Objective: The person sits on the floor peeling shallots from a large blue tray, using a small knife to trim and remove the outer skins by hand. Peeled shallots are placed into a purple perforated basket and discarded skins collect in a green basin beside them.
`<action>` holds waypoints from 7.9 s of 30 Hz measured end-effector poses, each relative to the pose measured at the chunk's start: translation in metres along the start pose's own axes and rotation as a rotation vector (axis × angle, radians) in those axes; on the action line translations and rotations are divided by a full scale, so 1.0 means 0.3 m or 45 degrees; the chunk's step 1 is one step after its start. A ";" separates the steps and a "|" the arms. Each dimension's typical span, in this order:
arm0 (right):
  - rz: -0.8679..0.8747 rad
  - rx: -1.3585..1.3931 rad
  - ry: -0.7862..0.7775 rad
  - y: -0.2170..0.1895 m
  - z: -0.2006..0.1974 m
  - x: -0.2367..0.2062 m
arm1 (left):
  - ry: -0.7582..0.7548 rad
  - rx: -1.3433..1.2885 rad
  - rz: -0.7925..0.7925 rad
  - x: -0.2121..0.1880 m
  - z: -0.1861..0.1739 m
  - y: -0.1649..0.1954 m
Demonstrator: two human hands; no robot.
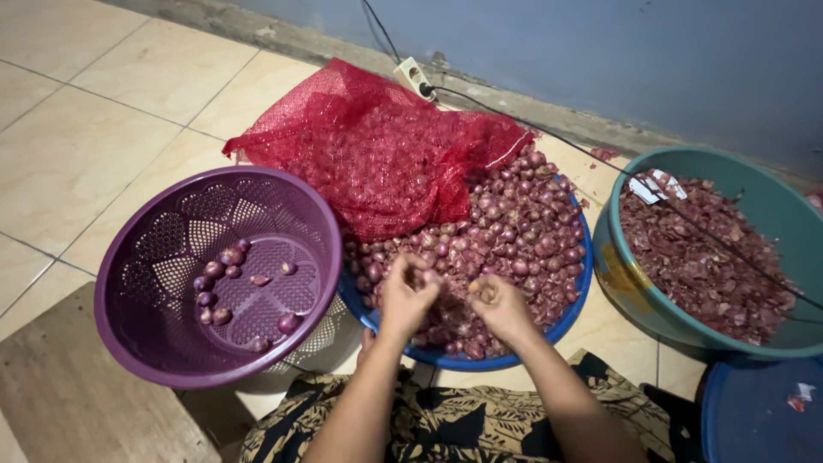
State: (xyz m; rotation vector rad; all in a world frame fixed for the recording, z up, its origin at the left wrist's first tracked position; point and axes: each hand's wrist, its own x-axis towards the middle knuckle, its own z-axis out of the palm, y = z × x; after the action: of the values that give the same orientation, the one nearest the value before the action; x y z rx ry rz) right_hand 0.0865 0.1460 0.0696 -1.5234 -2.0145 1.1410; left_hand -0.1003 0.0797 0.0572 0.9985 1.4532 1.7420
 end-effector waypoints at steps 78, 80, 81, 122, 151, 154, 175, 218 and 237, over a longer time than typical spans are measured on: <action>-0.143 0.691 -0.035 -0.038 0.029 -0.034 | -0.318 -0.780 -0.526 -0.057 0.111 -0.220; -0.143 0.701 0.022 -0.042 0.018 -0.030 | -0.354 -0.750 -0.561 -0.058 0.115 -0.218; -0.142 0.707 0.051 -0.045 0.010 -0.028 | -0.375 -0.721 -0.554 -0.059 0.118 -0.217; -0.327 0.454 -0.034 -0.033 0.023 0.006 | -0.331 -0.729 -0.427 0.029 0.045 -0.229; 0.039 0.670 -0.322 -0.061 -0.036 0.006 | -0.263 -0.367 -0.222 0.011 0.039 -0.180; -0.064 0.682 -0.463 -0.058 -0.024 -0.008 | -0.246 -0.520 -0.237 0.021 0.029 -0.187; -0.188 0.198 -0.277 -0.075 -0.054 -0.007 | -0.226 -0.537 -0.253 0.030 0.031 -0.196; -0.468 0.124 0.076 0.009 0.015 0.044 | -0.347 -0.563 -0.401 0.007 0.049 -0.146; -0.368 0.434 -0.059 0.014 0.046 0.088 | -0.295 -0.958 -0.607 0.034 0.044 -0.080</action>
State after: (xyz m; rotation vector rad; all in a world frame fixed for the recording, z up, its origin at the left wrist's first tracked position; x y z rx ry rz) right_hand 0.0701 0.1654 0.0534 -1.0134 -1.8724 1.3226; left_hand -0.0937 0.0990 0.0362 0.3870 0.6984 1.5463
